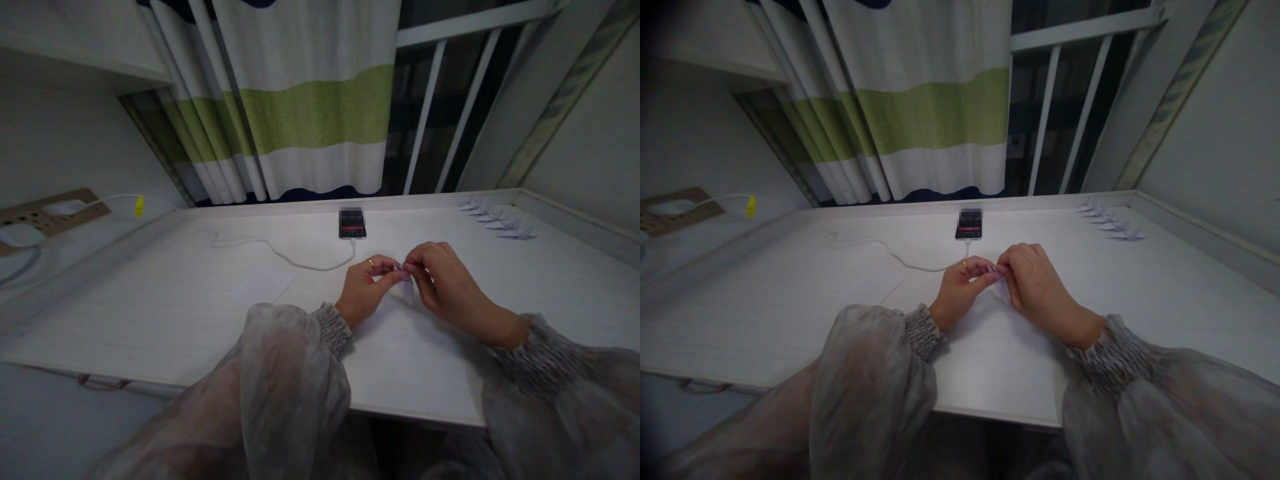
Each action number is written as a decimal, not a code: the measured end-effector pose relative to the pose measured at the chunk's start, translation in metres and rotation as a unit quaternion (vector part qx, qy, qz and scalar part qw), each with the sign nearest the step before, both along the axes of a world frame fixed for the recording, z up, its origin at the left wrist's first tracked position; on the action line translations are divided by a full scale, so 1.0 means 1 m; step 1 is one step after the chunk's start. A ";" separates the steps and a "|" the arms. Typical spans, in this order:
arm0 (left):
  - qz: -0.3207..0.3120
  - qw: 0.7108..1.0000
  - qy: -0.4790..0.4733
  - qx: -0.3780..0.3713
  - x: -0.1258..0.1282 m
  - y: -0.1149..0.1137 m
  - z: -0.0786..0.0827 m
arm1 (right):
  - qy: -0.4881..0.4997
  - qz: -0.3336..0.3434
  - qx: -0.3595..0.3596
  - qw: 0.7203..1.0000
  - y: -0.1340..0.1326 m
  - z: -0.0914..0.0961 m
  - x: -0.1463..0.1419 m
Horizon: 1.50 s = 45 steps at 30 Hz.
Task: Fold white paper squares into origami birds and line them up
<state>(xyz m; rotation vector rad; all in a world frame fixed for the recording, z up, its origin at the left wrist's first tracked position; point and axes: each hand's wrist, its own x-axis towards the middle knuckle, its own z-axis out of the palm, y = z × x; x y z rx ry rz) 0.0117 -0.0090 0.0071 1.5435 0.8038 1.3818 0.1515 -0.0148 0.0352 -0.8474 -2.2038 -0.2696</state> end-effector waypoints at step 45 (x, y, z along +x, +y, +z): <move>0.047 0.995 0.087 0.012 -0.003 0.002 -0.001 | 0.186 0.059 -0.168 0.966 0.006 0.003 0.012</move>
